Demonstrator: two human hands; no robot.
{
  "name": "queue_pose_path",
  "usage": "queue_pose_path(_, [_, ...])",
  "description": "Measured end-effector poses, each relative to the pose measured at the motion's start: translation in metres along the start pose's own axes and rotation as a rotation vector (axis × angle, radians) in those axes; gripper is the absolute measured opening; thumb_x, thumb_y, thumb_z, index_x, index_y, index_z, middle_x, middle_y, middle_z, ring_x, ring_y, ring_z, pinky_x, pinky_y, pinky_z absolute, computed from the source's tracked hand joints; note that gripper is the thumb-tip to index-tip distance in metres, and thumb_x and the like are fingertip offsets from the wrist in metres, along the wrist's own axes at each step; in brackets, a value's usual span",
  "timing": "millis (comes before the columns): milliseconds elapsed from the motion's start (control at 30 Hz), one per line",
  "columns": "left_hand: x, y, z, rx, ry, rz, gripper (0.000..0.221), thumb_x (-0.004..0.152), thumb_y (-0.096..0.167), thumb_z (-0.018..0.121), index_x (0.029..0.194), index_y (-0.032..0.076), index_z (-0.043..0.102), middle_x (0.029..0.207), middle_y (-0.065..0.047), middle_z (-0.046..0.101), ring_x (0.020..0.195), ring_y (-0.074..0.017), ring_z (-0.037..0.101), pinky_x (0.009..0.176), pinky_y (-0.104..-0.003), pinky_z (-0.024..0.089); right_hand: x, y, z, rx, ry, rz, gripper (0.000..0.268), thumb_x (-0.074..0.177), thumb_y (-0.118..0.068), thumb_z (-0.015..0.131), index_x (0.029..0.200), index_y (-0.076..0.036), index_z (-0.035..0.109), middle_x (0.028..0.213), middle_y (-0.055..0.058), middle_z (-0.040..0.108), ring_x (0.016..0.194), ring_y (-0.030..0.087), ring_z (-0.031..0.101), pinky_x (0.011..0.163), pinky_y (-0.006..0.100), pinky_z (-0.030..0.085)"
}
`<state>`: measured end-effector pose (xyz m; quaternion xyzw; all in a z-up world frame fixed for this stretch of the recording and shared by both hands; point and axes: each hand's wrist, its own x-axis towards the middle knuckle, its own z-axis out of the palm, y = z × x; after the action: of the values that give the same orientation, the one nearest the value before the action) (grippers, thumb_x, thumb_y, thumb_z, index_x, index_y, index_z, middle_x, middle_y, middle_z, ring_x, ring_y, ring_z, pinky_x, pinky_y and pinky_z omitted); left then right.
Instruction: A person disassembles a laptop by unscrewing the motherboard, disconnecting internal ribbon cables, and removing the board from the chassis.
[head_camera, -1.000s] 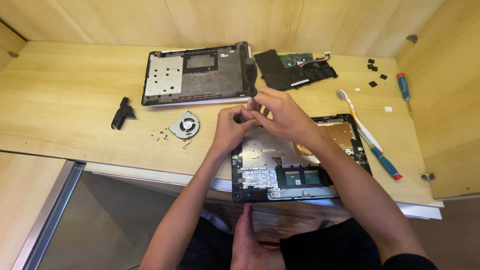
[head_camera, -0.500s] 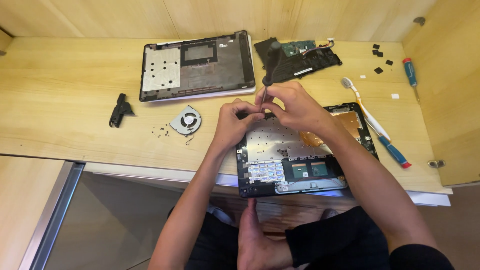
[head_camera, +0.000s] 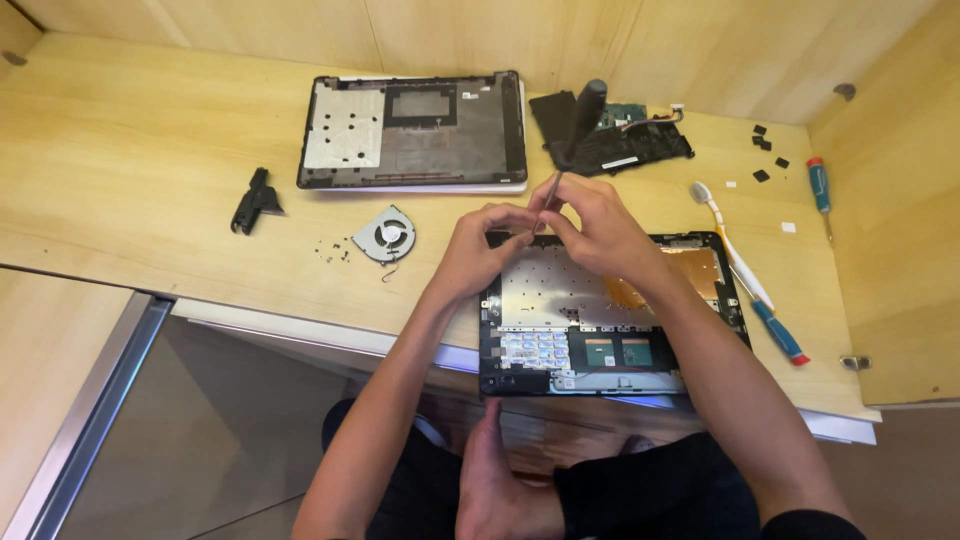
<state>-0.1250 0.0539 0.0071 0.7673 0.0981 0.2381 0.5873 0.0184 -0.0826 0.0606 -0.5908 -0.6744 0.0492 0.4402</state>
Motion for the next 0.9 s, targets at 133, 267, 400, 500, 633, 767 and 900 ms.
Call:
queue_pose_path(133, [0.001,0.001,0.003,0.13,-0.009,0.054,0.028,0.09,0.007,0.078,0.117,0.013,0.076,0.091,-0.008,0.08,0.102,-0.022,0.064,0.1,-0.034,0.05,-0.005,0.009,-0.006,0.01,0.003,0.033,0.015,0.092,0.007,0.067,0.103,-0.003,0.069,0.086,0.01,0.07,0.08,0.029,0.071,0.074,0.043,0.058])
queue_pose_path(267, [-0.001,0.0,0.006,0.142,0.028,0.029,0.04,0.083,0.01,0.085,0.12,0.013,0.073,0.088,-0.006,0.079,0.099,-0.0207,0.063,0.1,-0.035,0.052,-0.008,0.002,0.003,0.007,-0.048,0.069,0.003,0.096,-0.002,0.068,0.096,-0.005,0.066,0.079,0.008,0.067,0.074,0.026,0.069,0.072,0.037,0.058])
queue_pose_path(400, [0.001,-0.002,0.003,0.175,0.024,0.023,0.041,0.082,0.009,0.086,0.121,0.013,0.072,0.094,-0.009,0.077,0.102,-0.0248,0.065,0.099,-0.041,0.053,-0.004,-0.004,0.003,-0.026,-0.038,0.079,0.004,0.099,-0.003,0.063,0.095,-0.003,0.064,0.074,0.012,0.066,0.069,0.03,0.068,0.067,0.04,0.057])
queue_pose_path(500, [-0.006,0.002,0.003,0.085,0.006,0.013,0.041,0.09,0.003,0.075,0.13,0.005,0.065,0.111,-0.02,0.07,0.118,-0.0347,0.062,0.106,-0.052,0.048,-0.005,-0.007,0.001,-0.003,0.001,0.086,0.006,0.101,-0.005,0.063,0.097,-0.001,0.066,0.074,0.013,0.067,0.069,0.029,0.069,0.067,0.038,0.058])
queue_pose_path(633, [-0.001,-0.003,0.002,0.071,0.015,0.042,0.043,0.09,-0.004,0.067,0.13,0.01,0.067,0.104,-0.013,0.073,0.113,-0.0296,0.065,0.106,-0.047,0.05,-0.004,0.002,-0.002,0.089,0.117,0.048,0.011,0.105,-0.008,0.06,0.1,-0.002,0.069,0.077,0.008,0.068,0.073,0.021,0.07,0.068,0.032,0.06])
queue_pose_path(767, [-0.002,-0.005,0.002,0.069,0.052,0.066,0.034,0.091,-0.001,0.072,0.119,0.016,0.074,0.09,-0.005,0.075,0.098,-0.0203,0.071,0.099,-0.041,0.055,-0.007,0.006,0.001,0.102,0.166,0.033,0.014,0.106,-0.006,0.06,0.099,0.0,0.071,0.076,0.01,0.068,0.073,0.021,0.071,0.069,0.032,0.062])
queue_pose_path(900, [-0.004,-0.001,0.003,0.07,0.081,0.076,0.035,0.09,-0.003,0.072,0.12,0.015,0.075,0.085,-0.007,0.076,0.093,-0.0234,0.074,0.097,-0.041,0.056,-0.006,0.01,0.004,0.101,0.169,0.03,0.016,0.106,-0.006,0.061,0.099,0.002,0.072,0.077,0.011,0.069,0.073,0.021,0.073,0.067,0.034,0.063])
